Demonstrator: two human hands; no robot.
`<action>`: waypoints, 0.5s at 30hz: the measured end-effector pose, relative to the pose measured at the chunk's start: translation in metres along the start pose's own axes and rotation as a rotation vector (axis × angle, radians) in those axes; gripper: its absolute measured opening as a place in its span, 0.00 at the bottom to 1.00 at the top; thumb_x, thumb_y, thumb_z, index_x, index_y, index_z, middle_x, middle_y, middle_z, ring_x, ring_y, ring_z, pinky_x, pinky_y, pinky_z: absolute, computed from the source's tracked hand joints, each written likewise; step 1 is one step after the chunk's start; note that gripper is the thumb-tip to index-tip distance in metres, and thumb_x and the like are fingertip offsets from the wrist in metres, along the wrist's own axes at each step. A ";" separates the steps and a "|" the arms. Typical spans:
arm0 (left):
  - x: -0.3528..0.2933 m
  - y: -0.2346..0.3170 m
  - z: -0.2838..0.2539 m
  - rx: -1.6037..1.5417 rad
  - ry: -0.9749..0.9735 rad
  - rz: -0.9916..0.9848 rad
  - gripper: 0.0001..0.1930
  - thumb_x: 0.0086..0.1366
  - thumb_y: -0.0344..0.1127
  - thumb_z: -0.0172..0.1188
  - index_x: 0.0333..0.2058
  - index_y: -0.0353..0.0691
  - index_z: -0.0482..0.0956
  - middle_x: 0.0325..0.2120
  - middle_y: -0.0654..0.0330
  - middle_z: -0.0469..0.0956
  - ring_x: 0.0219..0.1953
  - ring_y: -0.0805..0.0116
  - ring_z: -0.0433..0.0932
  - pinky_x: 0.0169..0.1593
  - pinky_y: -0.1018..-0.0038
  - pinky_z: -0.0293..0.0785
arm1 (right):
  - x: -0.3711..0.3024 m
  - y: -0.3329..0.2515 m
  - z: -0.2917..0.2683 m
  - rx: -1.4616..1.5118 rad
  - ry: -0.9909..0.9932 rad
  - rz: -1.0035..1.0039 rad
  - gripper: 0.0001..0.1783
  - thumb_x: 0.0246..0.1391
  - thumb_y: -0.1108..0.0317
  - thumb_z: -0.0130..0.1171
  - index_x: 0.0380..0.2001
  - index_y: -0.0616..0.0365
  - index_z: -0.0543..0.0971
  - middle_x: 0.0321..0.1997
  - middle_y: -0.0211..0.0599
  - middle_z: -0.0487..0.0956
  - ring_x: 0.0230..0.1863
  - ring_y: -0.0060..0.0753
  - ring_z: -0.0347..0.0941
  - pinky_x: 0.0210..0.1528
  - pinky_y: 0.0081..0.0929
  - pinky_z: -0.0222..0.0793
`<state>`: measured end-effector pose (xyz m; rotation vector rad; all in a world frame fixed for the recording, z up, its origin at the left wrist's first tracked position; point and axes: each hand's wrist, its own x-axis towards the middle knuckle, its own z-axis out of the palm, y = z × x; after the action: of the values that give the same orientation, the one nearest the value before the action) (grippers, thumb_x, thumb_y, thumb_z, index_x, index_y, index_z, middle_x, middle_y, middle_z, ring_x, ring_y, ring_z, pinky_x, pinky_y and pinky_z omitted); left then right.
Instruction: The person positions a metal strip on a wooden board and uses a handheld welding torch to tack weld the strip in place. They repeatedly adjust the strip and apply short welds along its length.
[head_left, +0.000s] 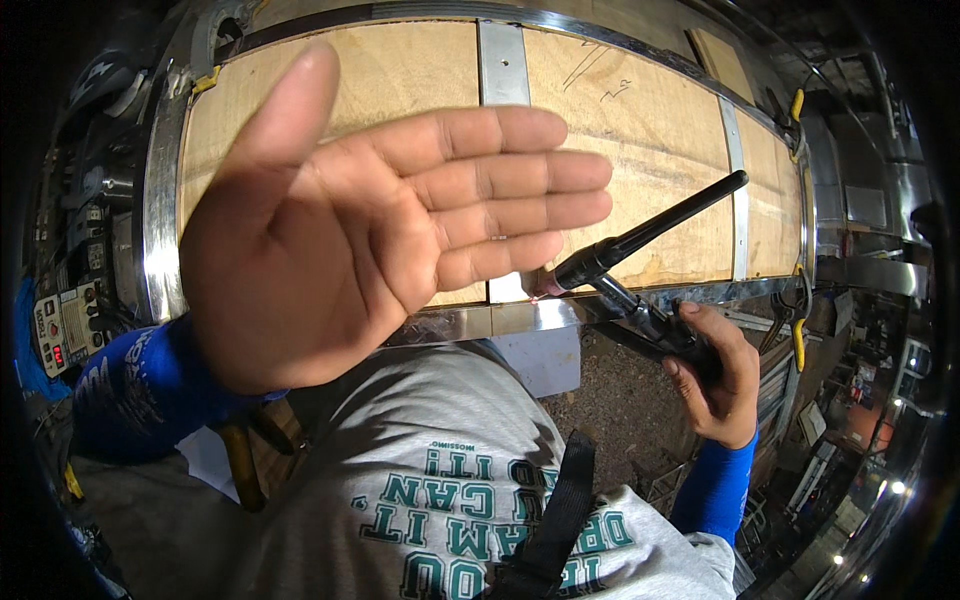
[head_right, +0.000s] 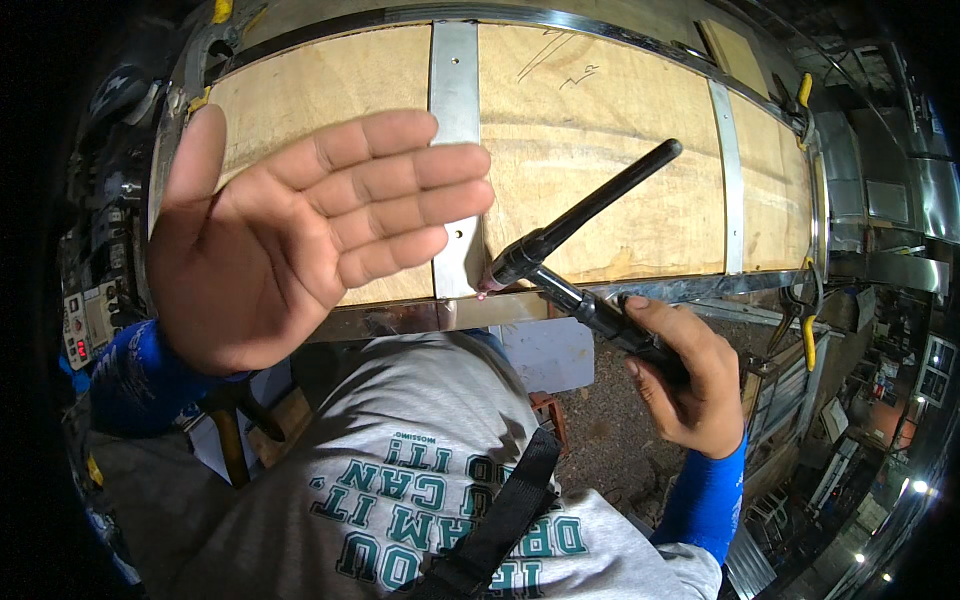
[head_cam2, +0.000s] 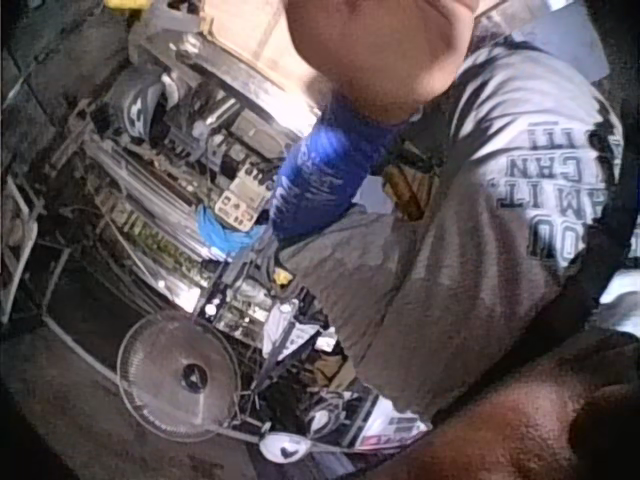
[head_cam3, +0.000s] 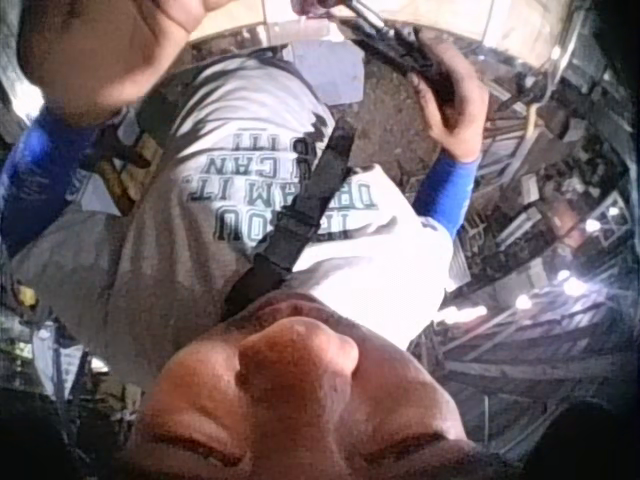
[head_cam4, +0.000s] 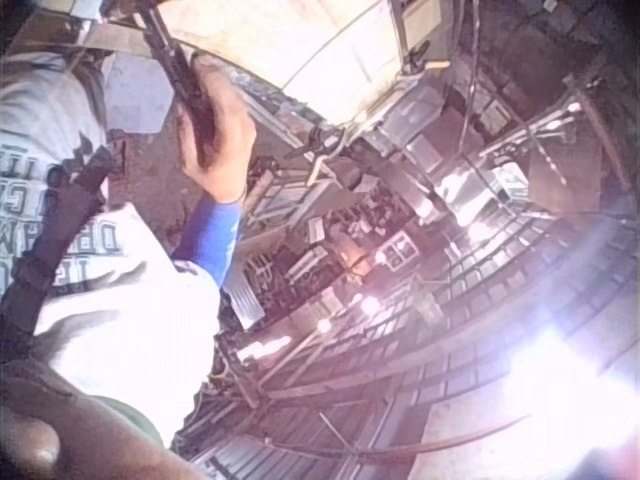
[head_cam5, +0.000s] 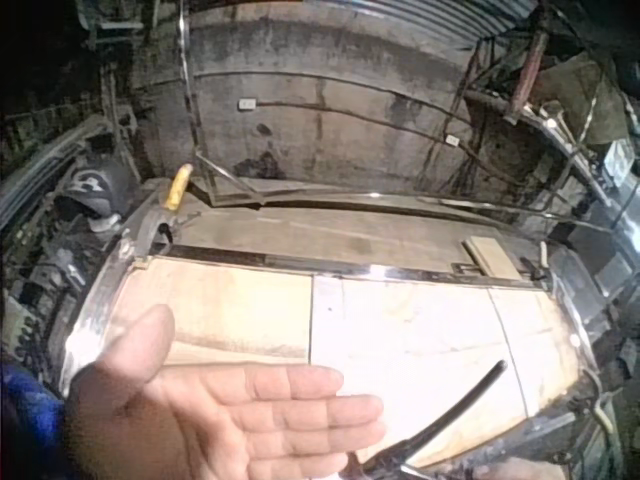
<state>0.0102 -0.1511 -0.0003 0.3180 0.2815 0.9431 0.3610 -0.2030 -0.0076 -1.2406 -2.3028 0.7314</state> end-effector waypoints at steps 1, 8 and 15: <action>0.000 -0.004 -0.020 0.041 -0.102 -0.011 0.55 0.75 0.75 0.21 0.75 0.22 0.41 0.74 0.26 0.48 0.78 0.34 0.47 0.80 0.50 0.46 | 0.001 -0.002 0.000 -0.001 -0.002 0.001 0.32 0.46 0.85 0.69 0.58 0.63 0.78 0.50 0.53 0.84 0.43 0.49 0.84 0.49 0.34 0.77; -0.005 -0.028 -0.040 0.218 -0.241 -0.271 0.57 0.72 0.78 0.20 0.73 0.23 0.53 0.71 0.29 0.60 0.75 0.38 0.59 0.77 0.50 0.55 | 0.009 -0.013 -0.003 -0.076 -0.040 -0.002 0.34 0.43 0.86 0.69 0.58 0.58 0.80 0.34 0.45 0.81 0.31 0.47 0.78 0.35 0.36 0.73; -0.005 -0.033 -0.029 0.183 -0.117 -0.414 0.59 0.70 0.81 0.22 0.72 0.24 0.57 0.70 0.30 0.62 0.75 0.38 0.60 0.77 0.50 0.52 | 0.016 -0.010 -0.006 -0.114 -0.080 -0.057 0.33 0.45 0.84 0.70 0.58 0.58 0.80 0.33 0.44 0.80 0.27 0.46 0.76 0.31 0.35 0.70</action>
<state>0.0211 -0.1692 -0.0390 0.4607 0.3119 0.4896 0.3495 -0.1928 0.0052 -1.2091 -2.4652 0.6492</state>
